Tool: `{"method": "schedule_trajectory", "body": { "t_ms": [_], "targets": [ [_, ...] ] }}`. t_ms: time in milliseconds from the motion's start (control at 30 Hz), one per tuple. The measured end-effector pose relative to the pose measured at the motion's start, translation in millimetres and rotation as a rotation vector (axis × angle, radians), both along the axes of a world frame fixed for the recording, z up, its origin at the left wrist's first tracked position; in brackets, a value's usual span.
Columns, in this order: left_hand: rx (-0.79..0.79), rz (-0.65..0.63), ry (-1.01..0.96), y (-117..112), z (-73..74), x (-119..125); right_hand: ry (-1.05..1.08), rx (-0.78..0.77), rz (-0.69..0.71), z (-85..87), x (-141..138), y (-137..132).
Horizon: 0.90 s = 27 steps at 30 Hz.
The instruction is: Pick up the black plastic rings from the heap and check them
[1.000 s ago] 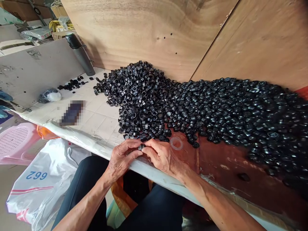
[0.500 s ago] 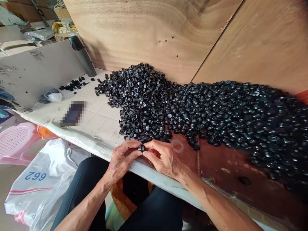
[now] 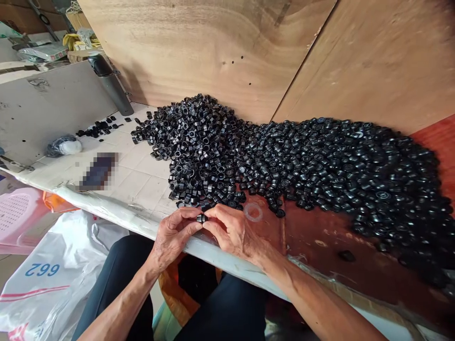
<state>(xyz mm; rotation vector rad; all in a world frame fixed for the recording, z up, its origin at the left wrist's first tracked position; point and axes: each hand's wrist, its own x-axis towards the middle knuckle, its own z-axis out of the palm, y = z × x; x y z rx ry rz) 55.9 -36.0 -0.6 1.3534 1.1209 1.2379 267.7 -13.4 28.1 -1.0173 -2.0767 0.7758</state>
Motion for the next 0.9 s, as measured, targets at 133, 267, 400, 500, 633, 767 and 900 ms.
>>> {"method": "schedule_trajectory", "body": {
  "t_ms": [133, 267, 400, 500, 633, 767, 900],
  "targets": [
    [-0.019, 0.001, -0.015, 1.1, 0.9, 0.0, 0.022, 0.014, -0.006, -1.0, 1.3, -0.1],
    [-0.013, -0.015, 0.019, 1.2, 0.2, -1.2, 0.043, 0.038, 0.026, -6.2, -2.1, -0.4],
    [0.109, -0.012, 0.136, -0.8, 0.8, 1.0, -0.063, -0.036, -0.052, -9.5, -8.4, 0.4],
    [0.155, 0.013, 0.168, -1.9, 1.1, 4.6, -0.117, -0.059, -0.062, -3.8, -7.9, 2.0],
    [0.025, 0.032, 0.033, 0.4, -2.0, 4.1, 0.032, -0.044, 0.001, 6.2, -2.6, 3.0],
    [0.089, -0.022, 0.08, 1.8, -6.4, 0.4, 0.092, -0.082, 0.0, 2.1, -5.5, 3.8],
    [0.291, -0.03, 0.262, 0.4, -5.2, 3.6, 0.064, -0.292, -0.138, -0.5, -7.9, 6.7]
  ]
}}
